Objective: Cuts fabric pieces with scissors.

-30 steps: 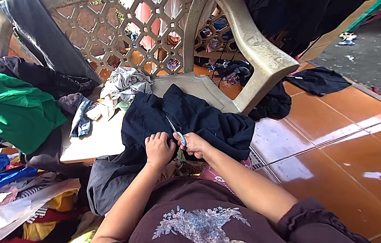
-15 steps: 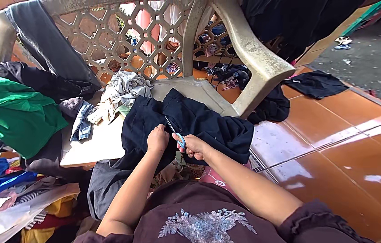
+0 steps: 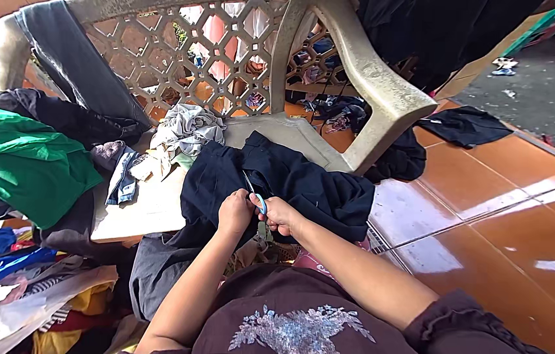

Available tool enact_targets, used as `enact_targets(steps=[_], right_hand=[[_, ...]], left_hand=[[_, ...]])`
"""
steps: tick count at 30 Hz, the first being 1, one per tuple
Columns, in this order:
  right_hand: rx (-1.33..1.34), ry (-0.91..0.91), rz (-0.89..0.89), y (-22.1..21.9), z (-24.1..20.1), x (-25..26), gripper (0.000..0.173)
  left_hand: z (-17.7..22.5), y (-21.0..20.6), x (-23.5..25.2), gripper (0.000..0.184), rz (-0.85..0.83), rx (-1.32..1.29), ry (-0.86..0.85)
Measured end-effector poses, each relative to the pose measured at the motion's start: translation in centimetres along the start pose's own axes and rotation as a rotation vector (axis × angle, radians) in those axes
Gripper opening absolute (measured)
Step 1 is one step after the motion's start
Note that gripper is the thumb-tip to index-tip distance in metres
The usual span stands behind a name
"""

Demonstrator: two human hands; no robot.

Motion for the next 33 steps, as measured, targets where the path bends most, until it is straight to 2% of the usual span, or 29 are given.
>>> enact_targets(steps=[10,20,27,30,33], right_hand=[[0.075,-0.062,-0.030,0.2,0.2,0.8,0.049],[-0.021,-0.034,-0.042,0.3,0.4,0.9,0.042],[-0.041,-0.057,-0.096,0.1,0.0,1.1,0.045],[-0.067,-0.046,-0.093,0.1,0.1,1.3,0.045],[-0.065,-0.017,-0.076,0.8,0.3,0.7,0.043]], left_hand=[[0.1,-0.1,-2.1,0.031,-0.010,0.011,-0.038],[-0.9,0.0,-3.3,0.033,0.038,0.023,-0.047],[-1.5,0.1,-4.5,0.033,0.089,0.019,-0.088],[-2.0,0.4,-4.7,0.033,0.078,0.027,-0.054],[-2.8,1.2,-4.4,0.035,0.008,0.068,0.066]])
Point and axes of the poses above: each hand's wrist, its own x-axis towards the middle knuckle, its own y-axis out of the back of the hand, z = x × y, the point moved 6 cm from there along x, towards the middle knuckle, and after that the axes turned 4 degrees about x, right-handed, at the moved point
